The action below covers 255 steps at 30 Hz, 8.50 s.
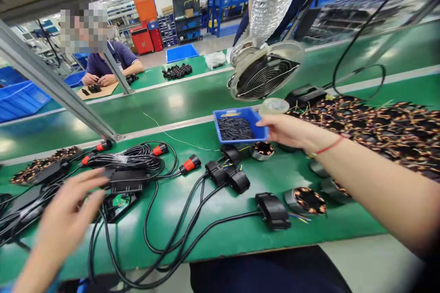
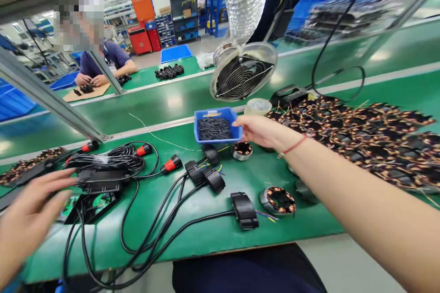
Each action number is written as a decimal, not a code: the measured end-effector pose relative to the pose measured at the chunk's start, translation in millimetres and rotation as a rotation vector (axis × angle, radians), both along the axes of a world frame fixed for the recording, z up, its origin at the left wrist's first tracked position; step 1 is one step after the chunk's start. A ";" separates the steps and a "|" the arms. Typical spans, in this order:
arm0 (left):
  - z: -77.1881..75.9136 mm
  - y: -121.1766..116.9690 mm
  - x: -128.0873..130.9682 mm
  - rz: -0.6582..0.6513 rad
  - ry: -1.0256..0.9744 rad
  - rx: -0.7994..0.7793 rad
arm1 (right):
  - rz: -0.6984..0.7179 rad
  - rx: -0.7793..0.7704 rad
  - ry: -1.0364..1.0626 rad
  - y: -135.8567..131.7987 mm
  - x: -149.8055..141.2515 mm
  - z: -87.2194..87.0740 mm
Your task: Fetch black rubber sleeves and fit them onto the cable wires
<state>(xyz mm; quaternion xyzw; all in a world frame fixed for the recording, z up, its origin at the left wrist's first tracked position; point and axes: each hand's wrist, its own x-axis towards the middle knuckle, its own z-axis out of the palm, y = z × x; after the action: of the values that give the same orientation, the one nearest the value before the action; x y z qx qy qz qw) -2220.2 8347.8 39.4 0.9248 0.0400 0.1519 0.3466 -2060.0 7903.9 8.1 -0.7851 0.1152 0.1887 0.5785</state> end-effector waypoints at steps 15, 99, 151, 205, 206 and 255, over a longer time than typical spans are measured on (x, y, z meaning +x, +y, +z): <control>-67.9 -237.3 136.9 -0.523 0.546 -0.103 | 0.700 -0.869 -0.611 27.4 45.1 -28.4; -91.6 -257.8 143.3 -0.364 0.562 -0.835 | 0.471 -0.253 -0.505 8.8 10.0 -24.2; -90.1 -262.6 143.2 -0.311 0.588 -0.888 | 0.479 -0.948 -0.171 -29.6 23.5 -28.6; -83.7 -263.0 137.0 -0.456 0.483 -0.625 | 0.505 -0.387 -0.440 7.5 -16.7 -27.5; -83.2 -261.3 137.5 -0.474 0.483 -0.599 | 0.512 -0.421 -0.446 8.7 -16.3 -27.4; -31.9 -256.4 111.7 -0.442 0.235 0.409 | 0.779 -0.993 -0.522 35.6 75.4 -47.0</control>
<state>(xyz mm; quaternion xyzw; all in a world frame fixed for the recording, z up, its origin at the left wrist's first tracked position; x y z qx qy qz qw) -2108.6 8091.4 7.5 0.9728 -0.1536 -0.0301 0.1710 -1984.6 7939.5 -38.9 -0.9615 -0.2459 0.1125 0.0486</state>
